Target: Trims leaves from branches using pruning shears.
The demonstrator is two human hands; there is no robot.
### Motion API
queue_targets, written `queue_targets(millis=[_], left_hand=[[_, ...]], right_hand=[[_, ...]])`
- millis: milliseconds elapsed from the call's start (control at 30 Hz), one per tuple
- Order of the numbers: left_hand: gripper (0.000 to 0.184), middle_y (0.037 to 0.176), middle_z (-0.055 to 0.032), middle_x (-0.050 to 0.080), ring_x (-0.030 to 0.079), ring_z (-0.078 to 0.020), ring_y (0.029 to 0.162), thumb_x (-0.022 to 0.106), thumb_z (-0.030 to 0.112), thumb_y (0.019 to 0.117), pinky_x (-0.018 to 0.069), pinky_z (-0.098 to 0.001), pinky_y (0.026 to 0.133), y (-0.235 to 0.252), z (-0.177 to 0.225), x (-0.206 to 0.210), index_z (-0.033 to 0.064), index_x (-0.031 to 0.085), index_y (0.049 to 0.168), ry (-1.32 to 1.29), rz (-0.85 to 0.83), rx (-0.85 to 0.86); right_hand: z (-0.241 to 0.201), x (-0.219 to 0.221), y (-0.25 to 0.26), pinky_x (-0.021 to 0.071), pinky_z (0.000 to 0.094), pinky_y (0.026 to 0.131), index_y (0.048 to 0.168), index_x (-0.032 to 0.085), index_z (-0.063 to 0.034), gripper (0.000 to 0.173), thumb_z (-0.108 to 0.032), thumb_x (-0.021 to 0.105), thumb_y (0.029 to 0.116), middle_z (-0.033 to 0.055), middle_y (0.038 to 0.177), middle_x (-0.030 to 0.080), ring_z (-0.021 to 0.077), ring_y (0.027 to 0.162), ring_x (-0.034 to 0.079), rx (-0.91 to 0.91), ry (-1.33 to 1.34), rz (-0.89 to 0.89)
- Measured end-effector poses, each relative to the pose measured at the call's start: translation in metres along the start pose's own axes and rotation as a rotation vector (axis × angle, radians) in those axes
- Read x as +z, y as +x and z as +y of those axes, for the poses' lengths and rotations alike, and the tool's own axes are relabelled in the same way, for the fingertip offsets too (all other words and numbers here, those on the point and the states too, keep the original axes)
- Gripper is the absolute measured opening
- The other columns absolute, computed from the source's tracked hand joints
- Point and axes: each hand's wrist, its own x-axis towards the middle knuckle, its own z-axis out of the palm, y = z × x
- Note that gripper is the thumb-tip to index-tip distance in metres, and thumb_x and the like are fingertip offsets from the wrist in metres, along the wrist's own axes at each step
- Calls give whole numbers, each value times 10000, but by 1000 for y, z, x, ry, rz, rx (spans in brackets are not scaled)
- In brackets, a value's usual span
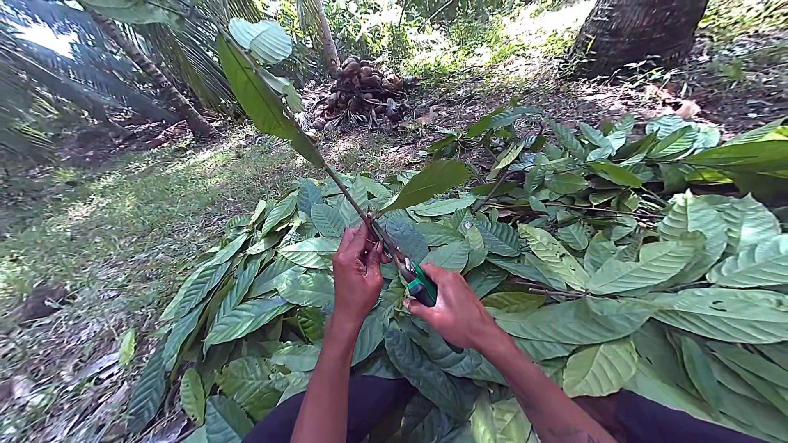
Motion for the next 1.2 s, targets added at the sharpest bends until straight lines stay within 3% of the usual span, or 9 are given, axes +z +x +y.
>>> queue_targets(millis=[233,400,533,600,700,800,900,1100,1200], left_hand=[[432,1067,-122,618,663,-93,721,592,-3,948,603,-226,647,-1,4,-12,-78,565,1372,-47,-25,-36],[519,1078,-45,685,558,-54,541,417,169,1076,488,-216,472,52,20,-60,73,257,1561,-154,203,-199],[300,842,-8,691,454,-24,436,338,186,1127,385,-179,401,92,26,-93,116,491,1375,-59,237,-226],[274,827,-2,670,538,-40,521,342,154,1122,470,-197,476,99,29,-96,91,526,1316,-96,186,-217],[346,846,-33,630,670,-143,713,326,174,1126,610,-342,667,92,34,-84,101,429,1448,-220,184,-307],[421,810,-91,634,703,-210,669,348,162,1125,633,-396,618,72,36,-70,92,244,1527,-206,233,-435],[406,783,-97,611,672,-196,586,314,164,1132,619,-378,570,71,31,-79,54,236,1515,-82,178,-510],[403,733,1,563,657,-164,596,321,33,1076,641,-430,587,130,80,-114,102,340,1473,-167,-36,77],[468,777,57,580,672,-162,666,331,41,1066,653,-467,669,151,117,-129,135,267,1521,-338,3,347]], right_hand=[[13,13,0,500,380,648,980,699,-68,348,-379,690,823,29,777,645,151,702,623,-80,13,159],[32,16,-3,520,423,679,1069,694,-71,406,-389,698,817,40,811,662,180,723,638,-21,-7,130],[41,20,-11,530,457,725,1112,701,-64,421,-362,724,816,62,847,683,205,756,653,33,28,100],[43,20,-9,528,456,716,1120,693,-58,438,-363,733,808,62,840,677,206,744,648,36,46,113],[39,18,-6,543,435,708,1155,677,-70,470,-372,723,798,41,848,682,182,740,657,19,80,135],[37,17,-9,531,392,695,1155,664,-72,465,-365,719,799,21,845,670,147,732,641,-5,112,147],[43,17,-13,539,393,707,1166,666,-75,470,-365,721,800,22,857,679,146,740,649,3,115,137],[37,5,-10,529,321,661,1184,663,-89,491,-375,707,788,-26,829,656,83,702,618,-23,188,230],[31,-7,-12,536,299,666,1226,657,-79,561,-409,703,774,-22,866,666,69,719,624,-48,208,281]])
